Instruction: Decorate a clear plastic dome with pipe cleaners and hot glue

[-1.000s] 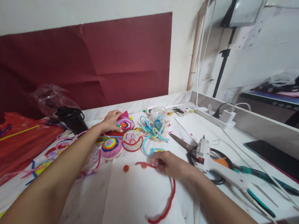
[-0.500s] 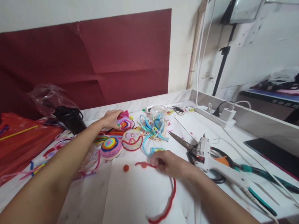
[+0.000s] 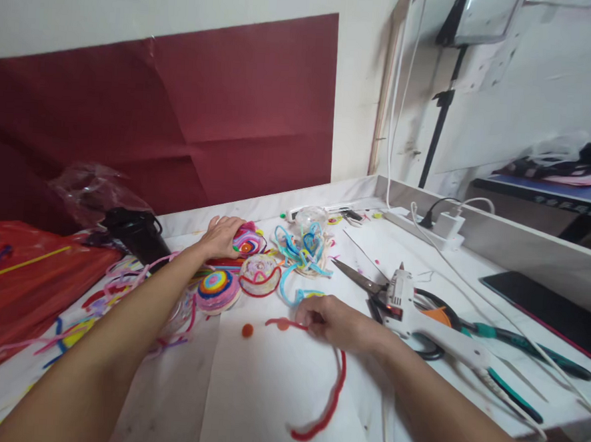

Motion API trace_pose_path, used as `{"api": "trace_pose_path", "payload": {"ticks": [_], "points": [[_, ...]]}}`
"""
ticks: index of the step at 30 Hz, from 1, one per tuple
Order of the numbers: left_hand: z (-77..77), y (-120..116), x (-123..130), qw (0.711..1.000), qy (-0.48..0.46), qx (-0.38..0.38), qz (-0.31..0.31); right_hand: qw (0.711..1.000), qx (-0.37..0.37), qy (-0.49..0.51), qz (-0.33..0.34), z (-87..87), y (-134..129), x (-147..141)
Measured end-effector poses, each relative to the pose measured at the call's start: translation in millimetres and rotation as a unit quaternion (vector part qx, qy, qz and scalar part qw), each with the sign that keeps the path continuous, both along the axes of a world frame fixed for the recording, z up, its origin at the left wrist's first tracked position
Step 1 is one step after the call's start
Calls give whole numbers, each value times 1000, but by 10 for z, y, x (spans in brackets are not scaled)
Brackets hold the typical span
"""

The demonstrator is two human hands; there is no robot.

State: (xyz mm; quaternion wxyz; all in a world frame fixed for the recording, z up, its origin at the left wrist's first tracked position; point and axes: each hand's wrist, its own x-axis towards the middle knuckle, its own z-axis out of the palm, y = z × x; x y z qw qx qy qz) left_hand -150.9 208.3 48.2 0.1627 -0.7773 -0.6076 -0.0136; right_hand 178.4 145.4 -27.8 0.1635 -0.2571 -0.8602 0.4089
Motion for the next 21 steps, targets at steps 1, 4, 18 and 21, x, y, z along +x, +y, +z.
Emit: {"api": "trace_pose_path", "payload": {"ticks": [1,4,18,21], "points": [[10,5,-17,1000,1,-5,1,1000,2,1,1,0,-1,0],[50,36,-84,1000,4,-24,3,1000,6,1,3,-1,1,-3],[191,-49,-153,1000,-8,2,1,1000,-14,8,9,19,-4,1],[246,-201,-127,992,-64,106,-35,999,-23,22,6,20,0,8]]}}
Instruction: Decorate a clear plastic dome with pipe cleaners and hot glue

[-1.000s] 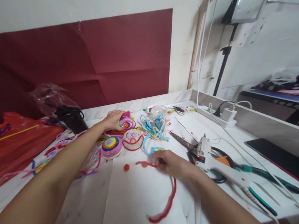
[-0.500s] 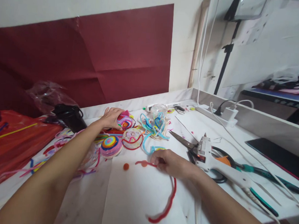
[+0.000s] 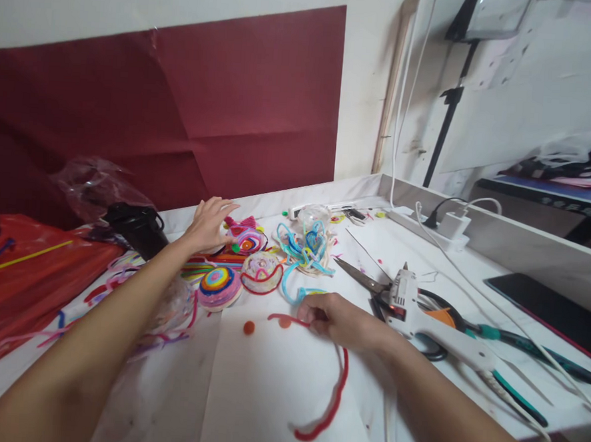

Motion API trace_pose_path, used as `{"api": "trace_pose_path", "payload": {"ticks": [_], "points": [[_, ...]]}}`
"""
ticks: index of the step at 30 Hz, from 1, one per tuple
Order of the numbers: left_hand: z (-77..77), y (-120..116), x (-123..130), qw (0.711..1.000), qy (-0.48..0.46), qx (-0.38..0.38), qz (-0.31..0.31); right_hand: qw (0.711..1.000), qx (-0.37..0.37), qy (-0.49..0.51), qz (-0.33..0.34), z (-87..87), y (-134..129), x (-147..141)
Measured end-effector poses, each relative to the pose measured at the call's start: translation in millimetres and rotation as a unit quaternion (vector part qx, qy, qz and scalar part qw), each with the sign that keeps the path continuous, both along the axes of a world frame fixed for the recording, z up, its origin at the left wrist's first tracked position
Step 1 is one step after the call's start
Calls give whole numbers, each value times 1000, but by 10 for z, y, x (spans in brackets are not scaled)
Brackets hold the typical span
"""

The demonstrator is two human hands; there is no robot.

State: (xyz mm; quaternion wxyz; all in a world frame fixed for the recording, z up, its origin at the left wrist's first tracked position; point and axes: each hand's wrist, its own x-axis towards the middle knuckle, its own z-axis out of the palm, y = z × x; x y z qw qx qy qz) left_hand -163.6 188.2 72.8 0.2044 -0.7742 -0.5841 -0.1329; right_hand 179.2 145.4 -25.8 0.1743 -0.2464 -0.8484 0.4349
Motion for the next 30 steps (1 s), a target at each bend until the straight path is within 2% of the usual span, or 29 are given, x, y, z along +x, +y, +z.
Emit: {"api": "trace_pose_path", "payload": {"ticks": [3,5,7,8,12,16,20,26,30], "points": [[12,-287,158,987,-121,104,-36,1000,-13,16,-3,-5,12,11],[-31,-554,338,967,-226,114,-18,1000,-15,24,-5,-8,17,16],[-112,-845,552,941,-334,42,-1,999,-11,30,-9,-4,16,16],[-161,-985,663,926,-377,-17,11,999,-8,33,-10,2,10,12],[-354,-1396,1040,887,-416,-199,6,999,8,33,-11,74,-49,-15],[-472,-1531,1222,851,-447,-276,0,998,47,30,-9,210,-148,-30],[-474,-1574,1282,824,-475,-308,-1,996,79,20,-21,333,-248,-16],[-465,-1726,1369,748,-551,-370,11,990,126,2,-60,428,-442,22],[-559,-1811,1374,743,-554,-375,-8,987,144,-3,-73,449,-642,69]]}}
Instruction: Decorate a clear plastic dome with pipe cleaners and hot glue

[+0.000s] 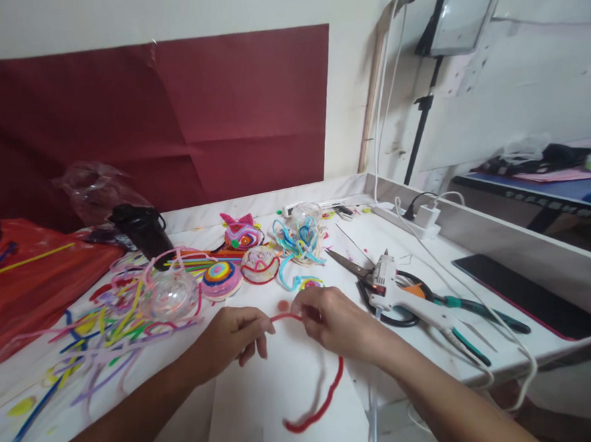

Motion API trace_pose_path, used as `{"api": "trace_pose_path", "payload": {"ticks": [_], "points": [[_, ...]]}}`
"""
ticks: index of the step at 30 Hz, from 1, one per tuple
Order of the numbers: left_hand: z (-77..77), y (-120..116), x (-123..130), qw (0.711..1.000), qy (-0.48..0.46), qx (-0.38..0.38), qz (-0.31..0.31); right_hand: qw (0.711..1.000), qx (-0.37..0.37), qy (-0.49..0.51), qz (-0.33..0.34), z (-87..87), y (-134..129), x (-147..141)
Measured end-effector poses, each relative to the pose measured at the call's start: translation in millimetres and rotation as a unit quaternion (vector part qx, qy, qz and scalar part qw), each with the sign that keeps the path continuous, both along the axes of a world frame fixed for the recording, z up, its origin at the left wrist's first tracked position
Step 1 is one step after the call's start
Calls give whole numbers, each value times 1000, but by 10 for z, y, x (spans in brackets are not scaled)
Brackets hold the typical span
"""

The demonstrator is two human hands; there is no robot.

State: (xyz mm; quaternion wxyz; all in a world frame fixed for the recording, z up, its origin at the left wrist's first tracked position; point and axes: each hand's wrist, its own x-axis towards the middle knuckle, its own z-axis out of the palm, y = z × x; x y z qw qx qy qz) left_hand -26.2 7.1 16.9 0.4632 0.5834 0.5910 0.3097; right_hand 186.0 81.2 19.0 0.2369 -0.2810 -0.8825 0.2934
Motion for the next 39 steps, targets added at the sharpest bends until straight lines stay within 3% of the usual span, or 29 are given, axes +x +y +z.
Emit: {"api": "trace_pose_path", "payload": {"ticks": [6,14,21,28,39], "points": [[-117,-43,27,998,-9,-21,-62,999,5,-43,-20,-55,-262,46],[-193,-66,65,994,-10,-45,-100,999,-6,-35,-22,-218,-387,50],[-198,-7,8,994,76,22,-78,997,-35,-19,-62,-410,-449,20],[-218,82,-23,982,155,96,-51,994,-28,-34,-102,-488,-438,-24],[-396,99,-89,981,144,130,-8,993,-24,-38,-112,-469,-399,-123]]}}
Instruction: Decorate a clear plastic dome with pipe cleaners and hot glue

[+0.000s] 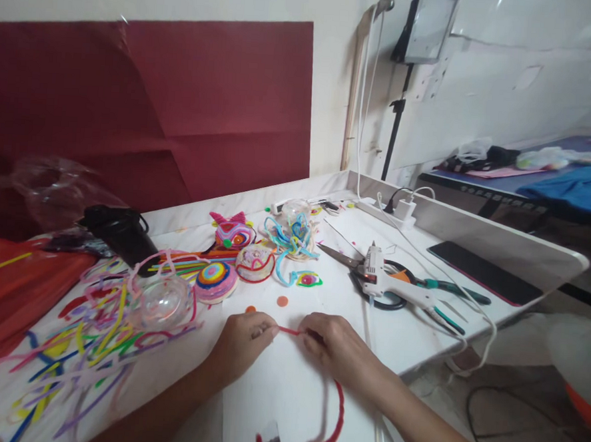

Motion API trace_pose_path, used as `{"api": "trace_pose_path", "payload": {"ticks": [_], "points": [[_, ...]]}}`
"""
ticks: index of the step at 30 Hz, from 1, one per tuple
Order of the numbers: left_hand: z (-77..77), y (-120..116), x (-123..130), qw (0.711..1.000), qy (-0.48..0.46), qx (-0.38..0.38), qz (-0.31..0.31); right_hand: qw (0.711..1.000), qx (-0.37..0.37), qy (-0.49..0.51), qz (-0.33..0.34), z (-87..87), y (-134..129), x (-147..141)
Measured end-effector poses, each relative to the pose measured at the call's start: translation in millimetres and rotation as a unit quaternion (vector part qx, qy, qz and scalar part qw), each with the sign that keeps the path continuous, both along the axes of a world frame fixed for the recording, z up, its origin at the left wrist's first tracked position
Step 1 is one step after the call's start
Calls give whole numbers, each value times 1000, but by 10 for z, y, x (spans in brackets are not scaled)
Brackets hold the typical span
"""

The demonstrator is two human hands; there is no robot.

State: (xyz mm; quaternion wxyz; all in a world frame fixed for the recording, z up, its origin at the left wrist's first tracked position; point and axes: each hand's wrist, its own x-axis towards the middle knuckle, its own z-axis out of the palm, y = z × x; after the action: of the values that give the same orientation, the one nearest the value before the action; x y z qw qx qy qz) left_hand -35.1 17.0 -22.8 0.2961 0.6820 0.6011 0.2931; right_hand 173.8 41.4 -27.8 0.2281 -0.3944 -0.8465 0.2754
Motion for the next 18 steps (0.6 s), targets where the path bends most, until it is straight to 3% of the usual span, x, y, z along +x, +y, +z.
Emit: {"api": "trace_pose_path", "payload": {"ticks": [6,18], "points": [[-45,13,-71,999,30,42,6,1000,-9,9,-10,-18,16,-29],[82,62,-22,989,94,114,-24,999,-13,2,-48,2,-9,-63]]}}
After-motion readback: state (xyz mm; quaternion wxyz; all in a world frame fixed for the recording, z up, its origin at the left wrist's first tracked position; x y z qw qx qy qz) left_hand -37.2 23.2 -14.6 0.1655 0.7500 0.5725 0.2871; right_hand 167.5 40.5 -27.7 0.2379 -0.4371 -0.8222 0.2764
